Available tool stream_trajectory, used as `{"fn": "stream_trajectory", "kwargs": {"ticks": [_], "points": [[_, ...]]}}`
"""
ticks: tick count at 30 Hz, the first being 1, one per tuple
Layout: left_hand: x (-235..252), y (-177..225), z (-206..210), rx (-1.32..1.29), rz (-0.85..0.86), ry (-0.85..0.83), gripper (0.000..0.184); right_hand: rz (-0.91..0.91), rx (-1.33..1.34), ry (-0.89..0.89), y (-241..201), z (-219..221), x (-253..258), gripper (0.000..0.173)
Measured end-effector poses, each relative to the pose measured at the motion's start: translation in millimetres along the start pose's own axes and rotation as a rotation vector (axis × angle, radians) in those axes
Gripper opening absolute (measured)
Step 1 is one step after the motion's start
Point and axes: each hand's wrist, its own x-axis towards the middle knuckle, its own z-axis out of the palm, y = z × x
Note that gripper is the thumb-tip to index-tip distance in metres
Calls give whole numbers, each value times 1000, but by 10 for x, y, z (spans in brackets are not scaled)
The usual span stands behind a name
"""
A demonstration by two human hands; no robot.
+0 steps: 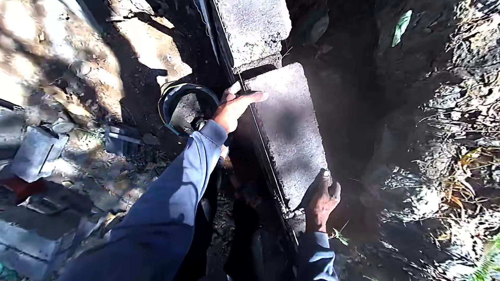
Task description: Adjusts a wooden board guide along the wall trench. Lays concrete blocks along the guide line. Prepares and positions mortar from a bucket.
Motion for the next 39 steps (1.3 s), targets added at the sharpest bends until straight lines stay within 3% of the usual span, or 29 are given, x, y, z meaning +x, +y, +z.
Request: {"fn": "stream_trajectory", "kwargs": {"ticks": [4,14,17,31,39], "points": [[-30,101,62,-11,2,33,88,-22,43,73,-2,66,2,30],[111,219,-21,-44,65,24,84,-80,56,111,-71,251,34,37],[95,140,-27,-47,35,25,92,-115,24,101,8,196,7,35],[188,112,-11,-39,6,69,94,-87,-34,96,-25,244,38,39],[194,127,-15,-17,9,74,90,-86,-157,58,-29,227,17,61]]}}
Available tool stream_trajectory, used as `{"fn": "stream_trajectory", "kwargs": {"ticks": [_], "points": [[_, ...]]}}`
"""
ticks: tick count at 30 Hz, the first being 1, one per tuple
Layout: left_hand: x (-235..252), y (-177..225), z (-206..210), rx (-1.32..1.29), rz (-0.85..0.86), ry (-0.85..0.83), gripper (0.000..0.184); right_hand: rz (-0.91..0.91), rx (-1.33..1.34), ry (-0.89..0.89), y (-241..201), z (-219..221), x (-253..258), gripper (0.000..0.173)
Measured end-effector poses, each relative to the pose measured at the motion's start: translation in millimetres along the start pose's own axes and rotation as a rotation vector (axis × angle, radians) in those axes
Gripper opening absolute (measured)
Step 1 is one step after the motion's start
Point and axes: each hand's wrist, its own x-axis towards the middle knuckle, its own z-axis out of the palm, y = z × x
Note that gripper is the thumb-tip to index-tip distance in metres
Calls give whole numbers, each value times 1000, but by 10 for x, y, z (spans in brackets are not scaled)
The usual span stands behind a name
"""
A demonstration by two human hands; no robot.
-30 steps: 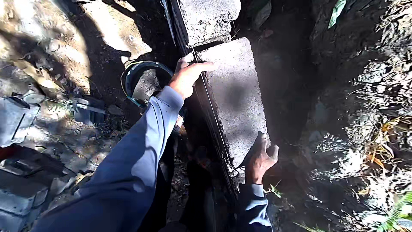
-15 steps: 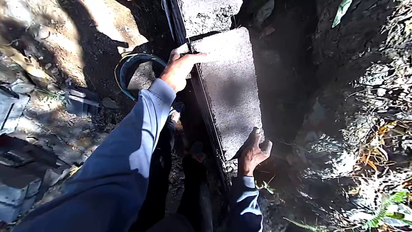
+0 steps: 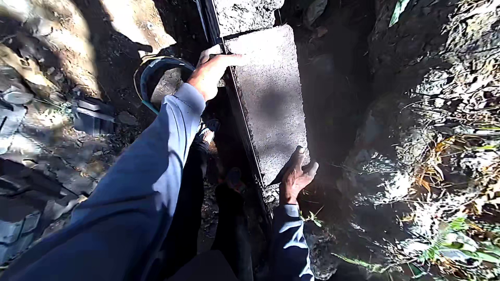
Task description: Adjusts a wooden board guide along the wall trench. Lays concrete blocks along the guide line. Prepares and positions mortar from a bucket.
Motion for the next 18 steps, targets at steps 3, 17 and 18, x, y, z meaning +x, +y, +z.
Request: {"fn": "stream_trajectory", "kwargs": {"ticks": [3,17,18], "points": [[-5,-4,5,-9,8,6,88,-9,-12,-9,49,-3,-4,63],[23,-15,-9,99,23,29,93,184,235,-244,-35,-185,-62,84],[27,-3,-6,107,22,30,94,181,265,-231,-30,-163,-52,81]]}}
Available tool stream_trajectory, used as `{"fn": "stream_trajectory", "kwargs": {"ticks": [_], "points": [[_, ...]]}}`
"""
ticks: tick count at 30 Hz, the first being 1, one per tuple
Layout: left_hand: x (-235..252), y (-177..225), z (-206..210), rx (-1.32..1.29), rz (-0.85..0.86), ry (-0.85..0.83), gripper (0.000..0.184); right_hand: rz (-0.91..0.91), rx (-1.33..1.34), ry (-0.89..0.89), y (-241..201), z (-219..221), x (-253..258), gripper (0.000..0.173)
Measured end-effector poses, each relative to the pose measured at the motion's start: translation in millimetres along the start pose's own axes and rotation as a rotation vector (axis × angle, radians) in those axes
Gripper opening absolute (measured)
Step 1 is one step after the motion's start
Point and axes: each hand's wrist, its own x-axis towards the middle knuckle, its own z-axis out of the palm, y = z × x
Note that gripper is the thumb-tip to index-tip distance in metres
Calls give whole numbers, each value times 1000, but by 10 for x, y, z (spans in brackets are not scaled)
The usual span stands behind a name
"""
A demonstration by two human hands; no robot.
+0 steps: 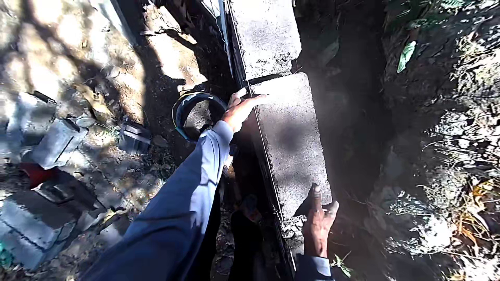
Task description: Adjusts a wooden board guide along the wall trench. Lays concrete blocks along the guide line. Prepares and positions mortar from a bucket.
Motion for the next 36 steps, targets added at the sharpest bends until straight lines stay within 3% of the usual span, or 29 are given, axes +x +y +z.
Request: {"fn": "stream_trajectory", "kwargs": {"ticks": [6,13,17,25,36], "points": [[-7,-41,-5,-13,-19,-2,92,-11,11,8,6,-33,-39,76],[9,-24,-9,-25,-10,2,87,5,-60,-20,-44,-25,-24,88],[-4,-32,-7,0,-16,-9,86,18,-68,8,17,-36,-54,81],[72,-60,-13,-54,29,3,82,-187,-76,83,168,55,19,72],[-41,11,7,-30,1,0,88,-130,-93,104,174,73,19,72]]}}
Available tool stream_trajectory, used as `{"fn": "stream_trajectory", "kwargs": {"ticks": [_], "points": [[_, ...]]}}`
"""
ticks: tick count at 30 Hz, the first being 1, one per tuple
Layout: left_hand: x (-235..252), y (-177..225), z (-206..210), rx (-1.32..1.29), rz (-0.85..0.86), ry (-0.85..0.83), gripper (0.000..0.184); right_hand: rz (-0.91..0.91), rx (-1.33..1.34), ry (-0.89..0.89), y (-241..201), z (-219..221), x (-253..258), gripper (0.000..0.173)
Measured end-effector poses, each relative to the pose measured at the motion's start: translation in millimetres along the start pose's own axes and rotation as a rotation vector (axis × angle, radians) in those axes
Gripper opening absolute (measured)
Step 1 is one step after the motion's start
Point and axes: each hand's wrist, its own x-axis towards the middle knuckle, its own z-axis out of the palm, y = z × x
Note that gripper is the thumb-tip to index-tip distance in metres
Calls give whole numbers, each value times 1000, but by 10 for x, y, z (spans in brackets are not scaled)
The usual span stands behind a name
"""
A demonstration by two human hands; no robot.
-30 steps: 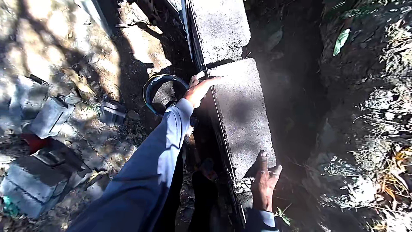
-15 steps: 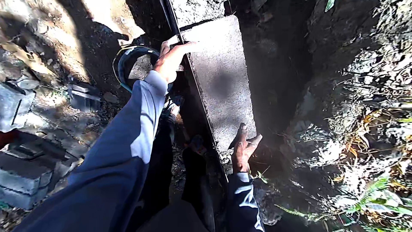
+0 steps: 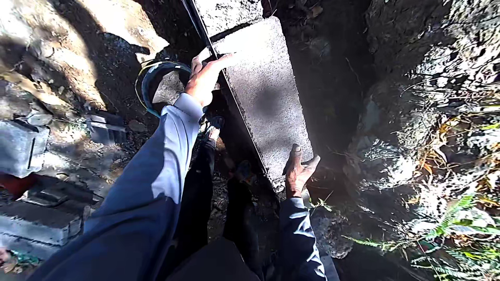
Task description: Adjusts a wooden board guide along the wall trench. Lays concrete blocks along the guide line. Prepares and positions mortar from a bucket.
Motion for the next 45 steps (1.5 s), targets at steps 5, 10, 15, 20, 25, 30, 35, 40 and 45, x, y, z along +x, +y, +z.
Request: {"fn": "stream_trajectory", "kwargs": {"ticks": [5,10,15,20,25,30,35,40,45], "points": [[5,29,-5,28,-30,-24,88,36,-58,-7,-21,-22,13,77],[-65,-43,-15,34,36,-39,91,74,-797,-124,-260,-345,-7,75],[-189,-188,66,-7,56,-27,100,-537,-278,63,-386,-322,-57,47],[-237,-195,126,55,110,-25,101,-517,881,-467,-1104,344,186,36],[-180,-188,129,111,245,12,86,-655,1177,-596,-2125,1128,286,34],[-230,-94,154,24,104,-13,87,-612,891,-621,-1740,1957,687,31],[-151,-97,129,86,141,-21,96,-650,949,-650,-1700,1464,691,35],[-136,-87,143,71,155,-64,102,-749,698,-493,-1244,1261,752,36],[191,-320,-574,103,346,-248,84,-847,399,-313,-1193,1327,-558,37]]}}
